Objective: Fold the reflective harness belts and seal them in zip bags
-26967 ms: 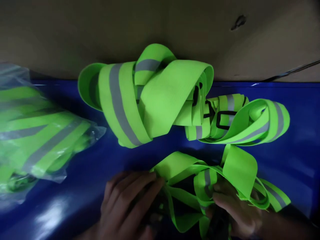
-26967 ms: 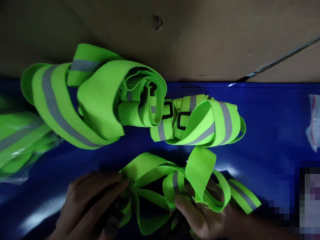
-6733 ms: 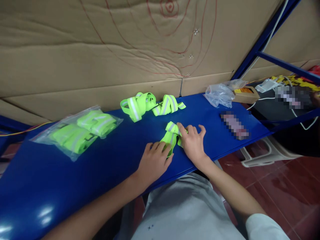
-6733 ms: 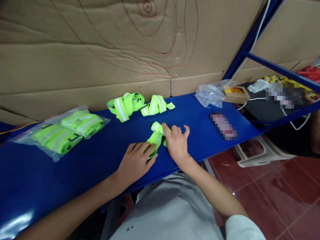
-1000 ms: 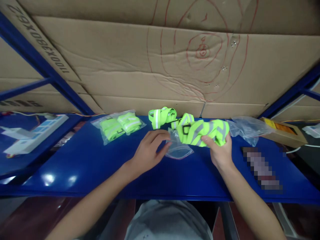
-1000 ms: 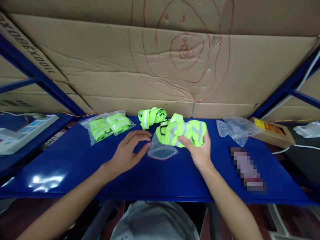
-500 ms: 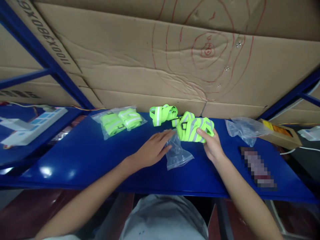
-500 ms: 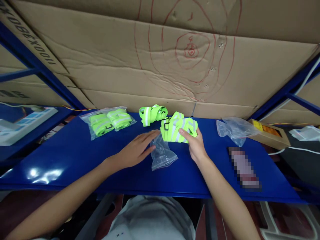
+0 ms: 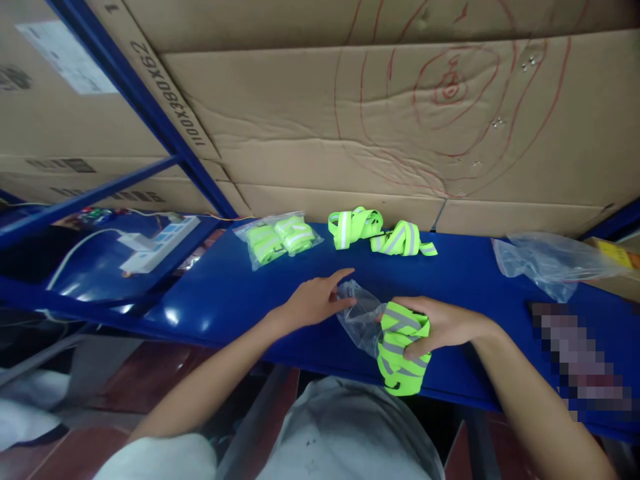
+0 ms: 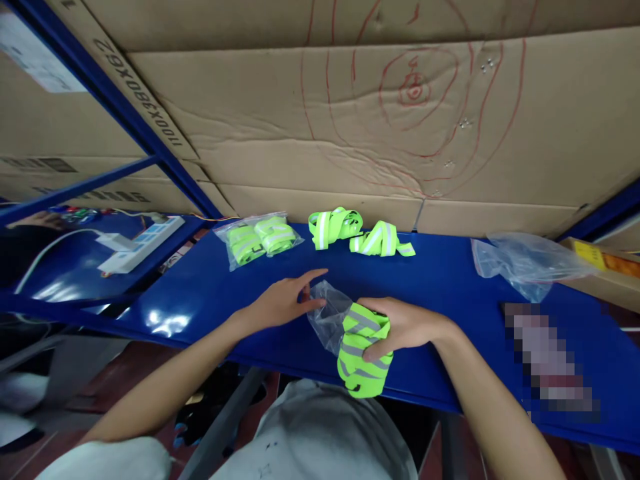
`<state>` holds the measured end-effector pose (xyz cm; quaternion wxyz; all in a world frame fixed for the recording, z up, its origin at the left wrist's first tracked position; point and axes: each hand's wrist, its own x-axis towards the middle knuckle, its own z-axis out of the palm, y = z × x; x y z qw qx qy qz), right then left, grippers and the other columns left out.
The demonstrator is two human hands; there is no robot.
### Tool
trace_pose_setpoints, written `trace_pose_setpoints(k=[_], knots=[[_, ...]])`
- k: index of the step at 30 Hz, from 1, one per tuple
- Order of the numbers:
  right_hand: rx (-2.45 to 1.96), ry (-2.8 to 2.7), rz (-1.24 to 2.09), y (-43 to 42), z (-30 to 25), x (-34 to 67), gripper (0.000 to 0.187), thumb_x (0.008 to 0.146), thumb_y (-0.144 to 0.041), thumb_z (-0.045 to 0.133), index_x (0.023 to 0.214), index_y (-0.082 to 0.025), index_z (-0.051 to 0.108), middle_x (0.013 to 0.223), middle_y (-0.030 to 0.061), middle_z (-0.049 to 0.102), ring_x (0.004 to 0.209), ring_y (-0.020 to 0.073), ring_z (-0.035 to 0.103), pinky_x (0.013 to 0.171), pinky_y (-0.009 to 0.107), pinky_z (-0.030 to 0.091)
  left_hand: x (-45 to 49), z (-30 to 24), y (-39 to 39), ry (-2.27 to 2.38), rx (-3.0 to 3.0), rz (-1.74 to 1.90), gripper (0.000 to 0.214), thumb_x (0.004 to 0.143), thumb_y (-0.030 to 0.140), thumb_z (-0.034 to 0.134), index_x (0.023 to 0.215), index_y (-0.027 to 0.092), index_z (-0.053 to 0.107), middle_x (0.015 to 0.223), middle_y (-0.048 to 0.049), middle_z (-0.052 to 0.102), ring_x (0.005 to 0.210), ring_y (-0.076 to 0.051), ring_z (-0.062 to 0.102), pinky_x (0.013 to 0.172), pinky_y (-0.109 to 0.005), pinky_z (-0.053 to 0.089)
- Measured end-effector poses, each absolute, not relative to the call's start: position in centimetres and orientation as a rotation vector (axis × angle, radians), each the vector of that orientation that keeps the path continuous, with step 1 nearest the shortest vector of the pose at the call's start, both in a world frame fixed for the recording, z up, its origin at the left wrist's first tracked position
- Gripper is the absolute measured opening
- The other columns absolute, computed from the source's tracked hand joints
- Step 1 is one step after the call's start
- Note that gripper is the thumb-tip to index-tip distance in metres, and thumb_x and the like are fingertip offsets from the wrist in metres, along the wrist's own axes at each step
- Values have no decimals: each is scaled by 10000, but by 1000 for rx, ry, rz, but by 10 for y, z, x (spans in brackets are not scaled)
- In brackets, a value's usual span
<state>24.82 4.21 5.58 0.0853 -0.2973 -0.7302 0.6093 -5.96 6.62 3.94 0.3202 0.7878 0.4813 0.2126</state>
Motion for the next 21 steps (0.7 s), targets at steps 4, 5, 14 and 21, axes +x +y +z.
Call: trace_pose_setpoints(k=[4,5,14,21], knots=[[-882,-2171,1905,47,48,248,645,656,-419,941,1168,-162,644,1095,28,716,1024,227,674,836,277,550,-60,40,89,1189,1849,591,371,798,552,777,848,185,782,600,10,571,568,-131,481,570,-247,315],[-872,-2163,1954,49,45,248,636,651,-424,943,1148,-161,647,1091,27,719,1023,227,677,840,279,551,-61,40,92,1190,1804,613,384,791,554,781,767,171,749,592,12,559,564,-121,465,566,-244,314],[-783,-2104,1993,57,41,255,697,657,-423,936,1243,-175,652,1187,38,721,1108,247,675,903,295,545,-76,23,63,1238,1339,941,507,814,586,773,707,174,498,1046,-136,745,845,-213,716,621,-243,494],[-778,-2069,1767,57,56,275,645,720,-372,897,1290,-197,650,1198,28,710,1100,233,674,882,283,552,-71,24,35,1223,1062,1281,483,741,429,894,860,208,480,998,-51,775,758,-165,733,628,-223,528]])
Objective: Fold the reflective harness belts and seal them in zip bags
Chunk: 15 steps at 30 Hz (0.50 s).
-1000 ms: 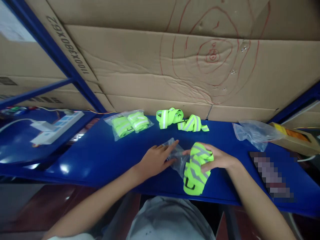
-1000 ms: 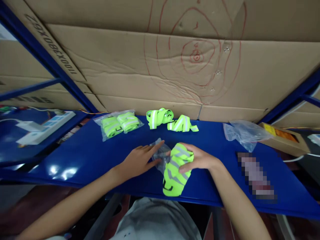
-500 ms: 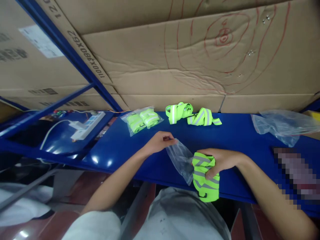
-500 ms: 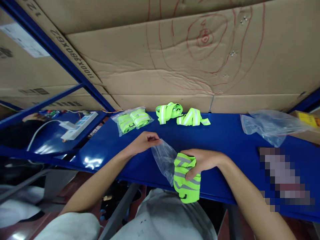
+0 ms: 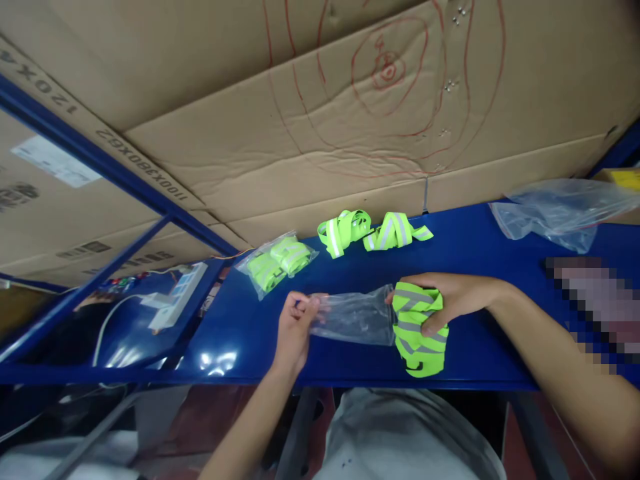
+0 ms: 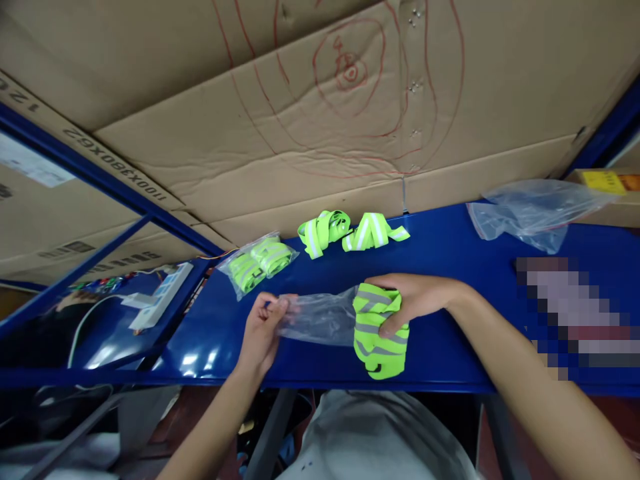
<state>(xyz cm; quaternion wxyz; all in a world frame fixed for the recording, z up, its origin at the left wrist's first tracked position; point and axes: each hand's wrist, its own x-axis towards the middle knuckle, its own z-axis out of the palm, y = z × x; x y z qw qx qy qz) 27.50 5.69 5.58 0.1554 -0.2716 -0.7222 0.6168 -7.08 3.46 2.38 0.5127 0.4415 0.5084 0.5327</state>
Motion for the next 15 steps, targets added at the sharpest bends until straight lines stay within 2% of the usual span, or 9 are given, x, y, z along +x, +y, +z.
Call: trace_pose_setpoints(k=[3,6,10,15], knots=[[-753,-2009,1736,55,59,278,775,718,-355,900,1413,-222,585,1220,27,700,1116,224,672,926,298,553,-69,25,34,1234,947,1448,488,720,439,905,1006,234,567,1006,-7,776,806,-134,728,751,-228,551],[-757,-1971,1719,55,54,274,847,717,-354,903,1469,-230,534,1216,28,694,1114,217,667,929,301,551,-67,25,34,1243,845,1500,535,708,435,911,1129,226,656,1056,-20,768,865,-134,729,800,-229,552],[-739,-2010,1714,59,41,260,712,697,-386,915,1318,-199,622,1210,28,674,1124,221,645,944,298,533,-63,26,31,1217,770,1447,405,703,398,914,966,173,704,1023,-40,754,923,-183,742,793,-249,559],[-810,-1852,1750,60,31,245,665,690,-392,920,1243,-188,612,1158,27,675,1087,206,639,925,312,532,-64,28,30,1178,670,1403,379,686,369,903,929,203,663,1056,-27,744,998,-234,756,821,-288,589]])
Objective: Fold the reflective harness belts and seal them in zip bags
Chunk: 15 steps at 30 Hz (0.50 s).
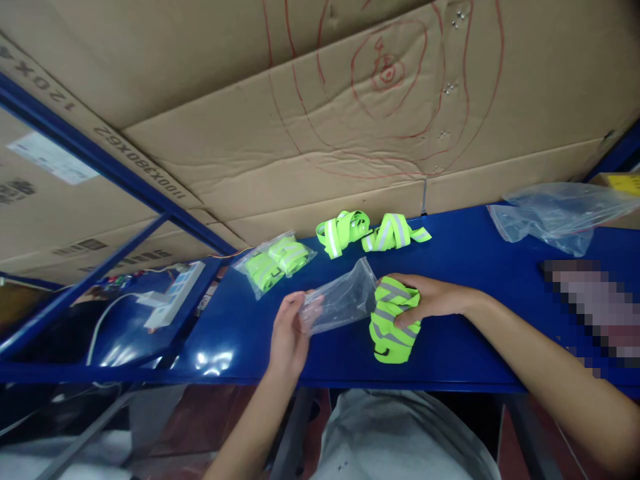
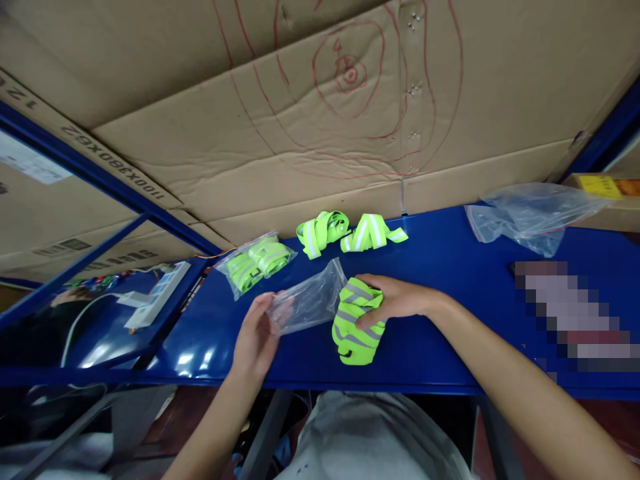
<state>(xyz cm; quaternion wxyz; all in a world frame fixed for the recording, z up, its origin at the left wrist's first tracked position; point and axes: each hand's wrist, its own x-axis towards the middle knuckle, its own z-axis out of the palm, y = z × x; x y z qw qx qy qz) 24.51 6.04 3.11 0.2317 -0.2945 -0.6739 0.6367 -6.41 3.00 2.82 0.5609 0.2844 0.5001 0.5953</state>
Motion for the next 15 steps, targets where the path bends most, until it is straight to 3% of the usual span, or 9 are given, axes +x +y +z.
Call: trace_pose_setpoints(k=[4,9,12,15], knots=[[-763,-1748,1908,58,28,239,598,664,-378,939,1135,-182,627,1071,12,702,993,188,668,877,307,553,-70,29,33,1182,616,1386,354,677,347,889,885,210,638,1049,-30,734,1031,-249,751,851,-326,605],[-681,-1808,1874,56,30,237,508,700,-324,920,1085,-178,622,1020,-10,691,939,156,654,821,258,531,-84,23,45,1276,685,1447,329,661,334,890,857,209,658,897,-39,717,825,-188,720,724,-288,591],[-705,-1834,1837,54,32,237,515,701,-324,923,1089,-179,617,1030,-8,689,951,159,646,827,258,521,-93,30,48,1324,799,1609,349,717,365,862,953,235,641,1110,-42,708,993,-184,702,797,-264,573],[-733,-1841,1774,50,35,235,512,712,-333,916,1103,-181,622,1057,2,691,975,171,643,839,266,521,-93,51,39,1399,1392,1765,476,807,390,814,1214,288,589,1438,-54,577,1332,-211,576,1044,-318,517]])
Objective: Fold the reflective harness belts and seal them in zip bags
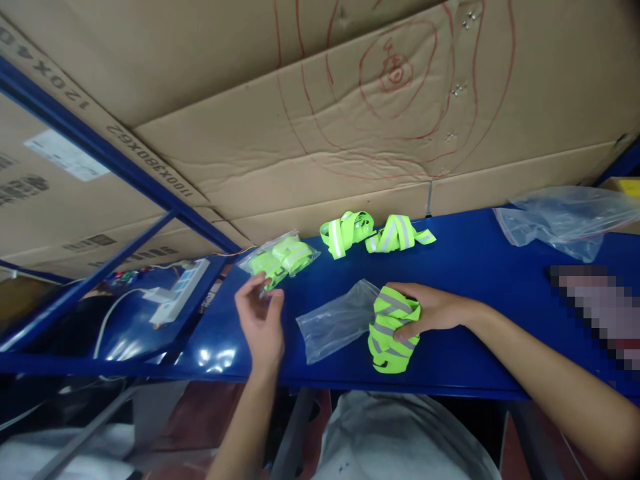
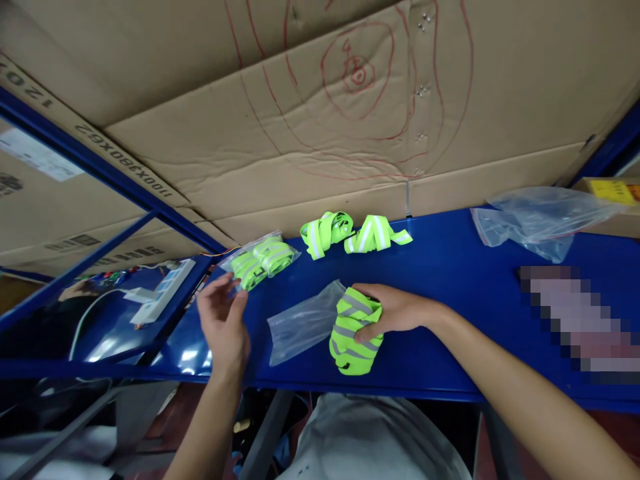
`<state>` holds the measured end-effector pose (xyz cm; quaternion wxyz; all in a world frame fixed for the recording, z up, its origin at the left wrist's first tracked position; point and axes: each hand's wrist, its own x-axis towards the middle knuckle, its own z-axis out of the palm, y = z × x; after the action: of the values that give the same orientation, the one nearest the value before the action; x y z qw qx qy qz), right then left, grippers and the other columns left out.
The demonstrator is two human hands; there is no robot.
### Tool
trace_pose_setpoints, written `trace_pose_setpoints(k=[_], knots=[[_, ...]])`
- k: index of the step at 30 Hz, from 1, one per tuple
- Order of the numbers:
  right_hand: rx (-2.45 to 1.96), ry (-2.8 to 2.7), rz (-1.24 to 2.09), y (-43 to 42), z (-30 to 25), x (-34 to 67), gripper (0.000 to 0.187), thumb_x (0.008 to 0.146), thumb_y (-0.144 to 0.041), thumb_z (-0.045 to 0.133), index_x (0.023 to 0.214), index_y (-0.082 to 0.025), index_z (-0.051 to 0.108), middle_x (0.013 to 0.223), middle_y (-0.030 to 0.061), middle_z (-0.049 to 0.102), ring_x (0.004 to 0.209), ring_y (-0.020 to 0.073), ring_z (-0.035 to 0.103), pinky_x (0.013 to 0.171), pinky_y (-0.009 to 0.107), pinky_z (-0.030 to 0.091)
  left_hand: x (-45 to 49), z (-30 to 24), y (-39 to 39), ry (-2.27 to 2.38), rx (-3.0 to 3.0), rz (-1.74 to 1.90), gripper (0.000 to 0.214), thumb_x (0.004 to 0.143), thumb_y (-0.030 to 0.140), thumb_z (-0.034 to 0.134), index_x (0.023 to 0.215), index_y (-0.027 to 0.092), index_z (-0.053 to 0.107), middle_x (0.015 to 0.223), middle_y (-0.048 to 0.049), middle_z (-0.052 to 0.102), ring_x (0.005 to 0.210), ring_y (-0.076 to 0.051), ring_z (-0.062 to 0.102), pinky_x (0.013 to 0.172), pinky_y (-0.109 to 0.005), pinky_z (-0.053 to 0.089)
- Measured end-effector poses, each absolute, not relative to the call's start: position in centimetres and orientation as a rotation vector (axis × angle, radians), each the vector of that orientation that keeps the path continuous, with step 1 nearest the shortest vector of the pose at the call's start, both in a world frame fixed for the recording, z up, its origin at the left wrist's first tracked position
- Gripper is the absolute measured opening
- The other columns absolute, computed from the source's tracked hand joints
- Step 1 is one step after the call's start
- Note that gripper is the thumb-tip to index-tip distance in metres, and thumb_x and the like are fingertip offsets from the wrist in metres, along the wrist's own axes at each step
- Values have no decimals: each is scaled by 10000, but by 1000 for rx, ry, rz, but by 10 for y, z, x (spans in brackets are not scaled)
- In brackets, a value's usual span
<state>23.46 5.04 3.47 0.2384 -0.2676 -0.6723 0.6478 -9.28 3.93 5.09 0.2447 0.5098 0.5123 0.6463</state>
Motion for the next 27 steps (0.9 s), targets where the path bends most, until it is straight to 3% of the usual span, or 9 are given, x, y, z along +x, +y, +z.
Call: trace_pose_setpoints(k=[2,5,6,8,10,13,19,23,27], knots=[[-734,-1867,1729,47,36,232,503,717,-328,910,1108,-180,631,1070,6,694,979,175,644,838,265,521,-85,65,32,1370,2049,1322,735,811,431,823,1449,294,486,1565,-126,477,1477,-312,456,1182,-470,434],[-737,-1915,1697,45,39,232,545,693,-326,920,1137,-177,642,1089,14,711,995,192,659,848,277,532,-64,70,34,1182,2414,458,1184,711,561,883,1654,325,206,1683,-169,318,1580,-425,248,1261,-623,293],[-748,-1921,1685,46,40,234,571,688,-328,921,1164,-179,643,1109,20,717,1016,204,666,863,290,538,-56,67,39,1127,2422,288,1259,702,615,870,1674,321,125,1706,-176,259,1586,-444,211,1259,-648,278],[-807,-1885,1644,49,44,243,612,687,-337,919,1212,-189,644,1161,30,723,1054,226,680,898,319,548,-43,58,56,1078,2366,127,1320,721,698,815,1682,302,2,1707,-193,244,1561,-443,287,1222,-632,360],[-910,-1745,1582,54,50,257,645,674,-344,928,1238,-200,649,1196,40,730,1073,244,697,927,346,556,-36,46,73,1090,2370,139,1245,788,694,760,1678,296,-14,1676,-188,322,1510,-415,401,1183,-594,428],[-1046,-1361,1447,62,58,275,676,629,-334,962,1229,-216,676,1186,47,753,1064,257,724,938,360,570,-33,27,87,1114,2575,323,1012,905,549,706,1665,300,87,1633,-156,396,1471,-380,450,1180,-568,426],[-1102,-711,1310,77,47,265,616,638,-347,958,1189,-213,716,1199,80,764,1002,253,755,925,358,601,-27,0,80,1170,2829,923,827,923,381,711,1583,200,246,1475,-203,517,1380,-366,509,1116,-551,452],[-1165,-784,1340,73,35,240,647,652,-400,950,1221,-213,705,1195,90,763,1019,273,749,938,390,600,-21,2,73,1229,2922,995,729,934,392,694,1531,181,334,1448,-218,534,1320,-370,544,1093,-549,438],[-1330,-1011,1054,63,31,225,696,599,-430,971,1198,-214,691,1204,90,753,1097,307,714,935,416,588,-18,5,69,1229,2953,980,770,924,536,690,1530,196,358,1460,-211,540,1316,-371,550,1101,-541,402]])
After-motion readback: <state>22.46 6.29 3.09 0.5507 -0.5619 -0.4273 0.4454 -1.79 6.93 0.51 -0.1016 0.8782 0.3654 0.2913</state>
